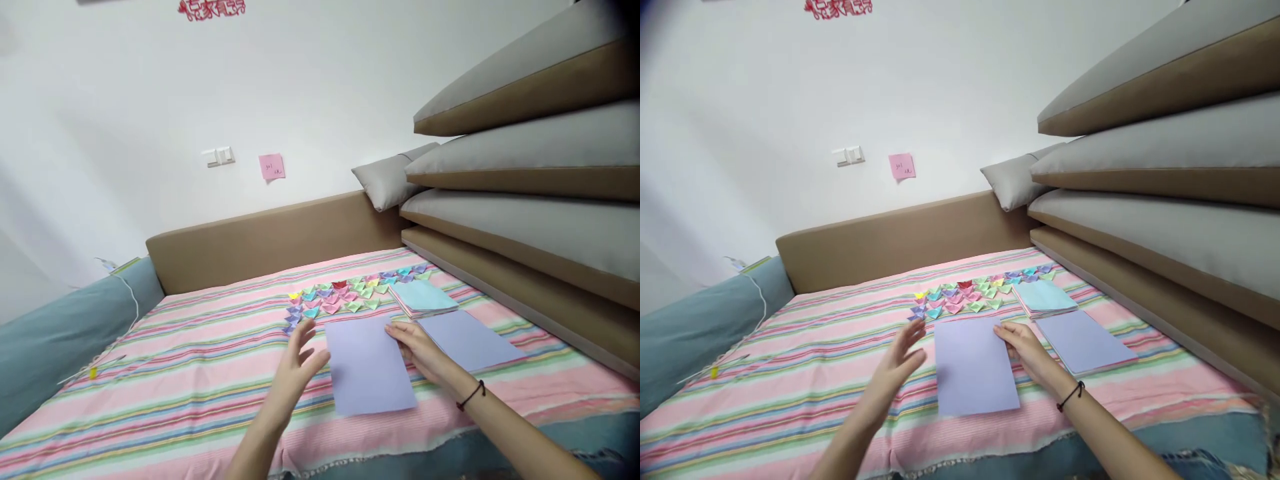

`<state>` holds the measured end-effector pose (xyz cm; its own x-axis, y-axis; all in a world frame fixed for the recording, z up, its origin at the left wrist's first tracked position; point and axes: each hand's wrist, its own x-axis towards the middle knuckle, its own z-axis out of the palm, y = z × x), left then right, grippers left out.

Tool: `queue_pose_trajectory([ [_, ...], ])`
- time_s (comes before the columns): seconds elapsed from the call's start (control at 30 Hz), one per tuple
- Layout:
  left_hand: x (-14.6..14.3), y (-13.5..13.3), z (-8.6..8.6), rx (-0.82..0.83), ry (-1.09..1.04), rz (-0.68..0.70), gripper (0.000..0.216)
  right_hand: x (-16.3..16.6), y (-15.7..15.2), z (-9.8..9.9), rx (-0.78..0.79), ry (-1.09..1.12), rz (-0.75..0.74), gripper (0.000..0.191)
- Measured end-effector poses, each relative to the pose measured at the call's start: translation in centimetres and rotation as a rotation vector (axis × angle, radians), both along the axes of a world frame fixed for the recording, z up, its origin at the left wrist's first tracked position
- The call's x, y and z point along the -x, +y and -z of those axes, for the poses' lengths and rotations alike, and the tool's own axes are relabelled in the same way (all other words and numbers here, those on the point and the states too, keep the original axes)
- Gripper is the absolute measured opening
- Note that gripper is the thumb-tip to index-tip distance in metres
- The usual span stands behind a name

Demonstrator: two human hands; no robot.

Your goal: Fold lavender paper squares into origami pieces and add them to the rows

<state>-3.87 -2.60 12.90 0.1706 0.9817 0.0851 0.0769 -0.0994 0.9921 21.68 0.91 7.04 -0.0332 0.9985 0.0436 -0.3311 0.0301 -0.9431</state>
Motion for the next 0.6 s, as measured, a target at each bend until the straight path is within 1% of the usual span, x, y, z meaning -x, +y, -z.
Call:
queue_pose_trajectory([
  [0.07, -1.1, 3.3, 2.1, 0.147, -0.068, 0.027, 0.057, 0.3, 0.5, 1.1, 0.054, 0.013, -0.039, 0.037],
  [0.1, -1.5, 4.4, 3.1, 0.235, -0.091, 0.055, 0.064, 0.4, 0.8, 1.8, 0.075, 0.012, -0.041, 0.037],
  [0.17, -2.1, 5.1, 4.7, 0.365, -0.082, 0.120, 0.066, 0.6, 1.1, 2.9, 0.087, -0.038, -0.006, 0.037],
  [0.2, -2.2, 5.1, 5.1, 0.386, -0.035, 0.139, 0.059, 0.7, 1.3, 3.3, 0.066, -0.065, 0.029, 0.037],
  [0.23, -2.3, 5.0, 5.2, 0.387, -0.010, 0.155, 0.047, 0.9, 1.3, 3.5, 0.057, -0.092, 0.074, 0.037],
  [0.27, -2.3, 4.8, 5.2, 0.370, -0.021, 0.153, 0.040, 1.0, 1.4, 3.7, 0.067, -0.109, 0.105, 0.037],
  [0.33, -2.2, 4.6, 5.0, 0.359, -0.073, 0.194, 0.039, 1.3, 1.3, 3.6, 0.096, -0.151, 0.131, 0.038],
  [0.37, -2.1, 4.7, 5.0, 0.372, -0.062, 0.232, 0.037, 1.4, 1.2, 3.5, 0.094, -0.158, 0.141, 0.038],
  [0.4, -2.0, 4.8, 5.1, 0.378, -0.033, 0.234, 0.036, 1.5, 1.1, 3.3, 0.089, -0.164, 0.144, 0.039],
  [0.47, -1.6, 5.2, 5.8, 0.373, 0.007, 0.127, 0.035, 1.7, 0.9, 3.0, 0.110, -0.163, 0.110, 0.039],
  [0.53, -1.2, 5.5, 6.6, 0.356, -0.001, 0.024, 0.034, 1.8, 0.6, 2.9, 0.128, -0.169, -0.002, 0.036],
  [0.6, -0.7, 5.7, 7.3, 0.346, 0.003, 0.022, 0.033, 1.8, 0.4, 3.2, 0.125, -0.204, -0.054, 0.036],
])
